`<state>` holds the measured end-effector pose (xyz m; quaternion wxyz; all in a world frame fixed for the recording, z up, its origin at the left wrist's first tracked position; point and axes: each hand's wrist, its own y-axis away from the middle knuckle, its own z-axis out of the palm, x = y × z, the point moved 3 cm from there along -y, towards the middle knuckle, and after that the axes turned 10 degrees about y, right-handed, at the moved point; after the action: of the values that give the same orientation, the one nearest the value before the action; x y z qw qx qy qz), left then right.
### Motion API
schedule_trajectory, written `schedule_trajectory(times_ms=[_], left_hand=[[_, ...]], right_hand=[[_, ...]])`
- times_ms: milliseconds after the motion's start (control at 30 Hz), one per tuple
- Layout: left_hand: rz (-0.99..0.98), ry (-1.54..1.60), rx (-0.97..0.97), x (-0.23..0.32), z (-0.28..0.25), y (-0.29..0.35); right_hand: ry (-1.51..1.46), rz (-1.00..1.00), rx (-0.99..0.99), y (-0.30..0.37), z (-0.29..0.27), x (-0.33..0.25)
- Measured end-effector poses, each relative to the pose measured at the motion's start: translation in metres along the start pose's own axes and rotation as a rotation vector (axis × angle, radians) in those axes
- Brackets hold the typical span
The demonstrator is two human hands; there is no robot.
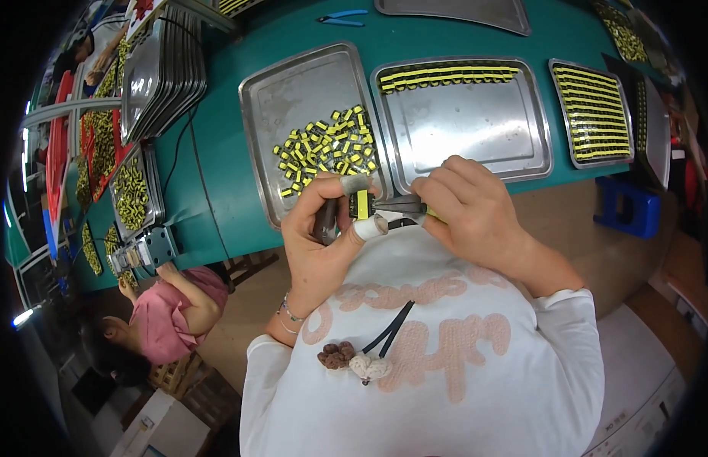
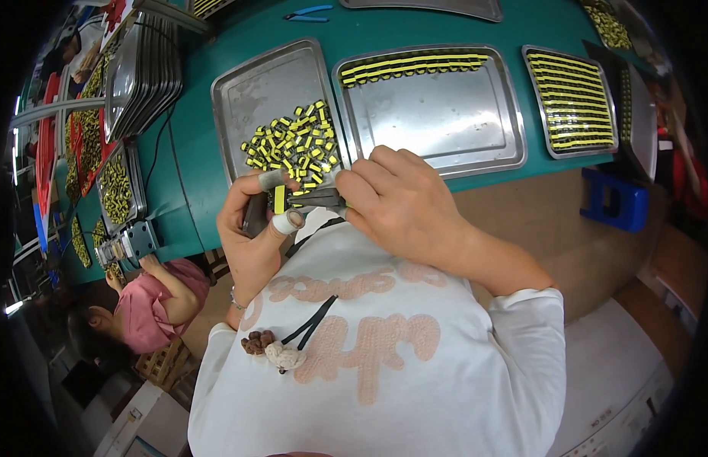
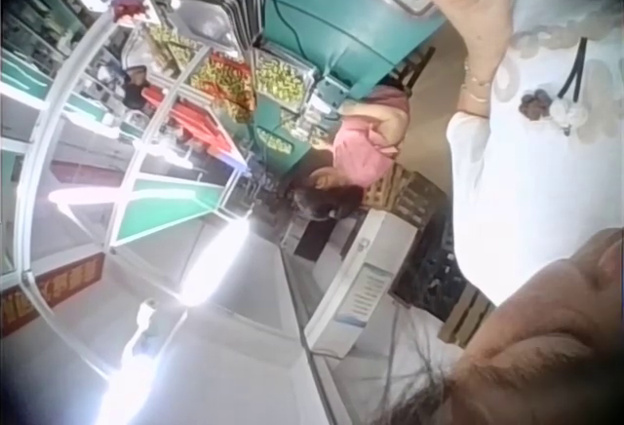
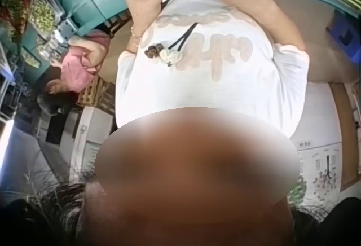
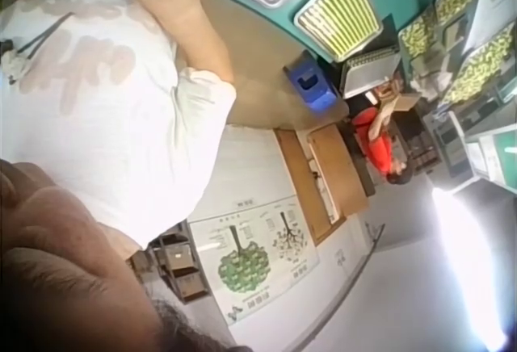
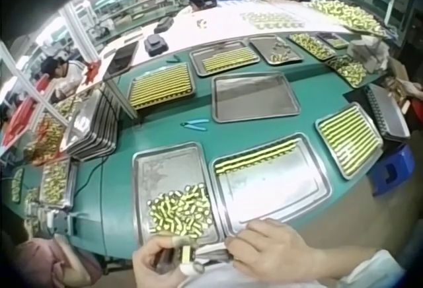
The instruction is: The person assembles small electronic components by attaching yellow plastic pieces to a black base using pliers.
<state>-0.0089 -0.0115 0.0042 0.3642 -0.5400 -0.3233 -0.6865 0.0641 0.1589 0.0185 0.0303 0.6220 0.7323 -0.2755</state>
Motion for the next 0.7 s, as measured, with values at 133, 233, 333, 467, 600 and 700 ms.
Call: schedule_trajectory(times_ms=[133,233,333,467,600,700], left_hand=[[0.006,-0.007,-0.007,-0.005,-0.002,0.001],[-0.004,0.029,0.000,-0.008,-0.001,0.000],[-0.017,0.081,-0.019,-0.012,-0.003,0.000],[-0.121,0.393,0.060,-0.010,0.005,0.000],[-0.145,0.517,0.039,-0.009,0.003,-0.004],[-0.222,0.620,-0.089,-0.009,0.003,-0.006]], right_hand=[[-0.024,0.001,-0.026,0.002,0.006,0.002],[-0.013,0.013,-0.042,0.004,0.010,0.002],[-0.014,0.029,-0.045,0.005,0.010,0.000],[-0.094,0.049,-0.062,-0.003,0.007,0.002],[-0.188,0.092,-0.040,-0.005,0.006,0.008],[-0.380,0.149,-0.087,-0.007,0.009,0.007]])
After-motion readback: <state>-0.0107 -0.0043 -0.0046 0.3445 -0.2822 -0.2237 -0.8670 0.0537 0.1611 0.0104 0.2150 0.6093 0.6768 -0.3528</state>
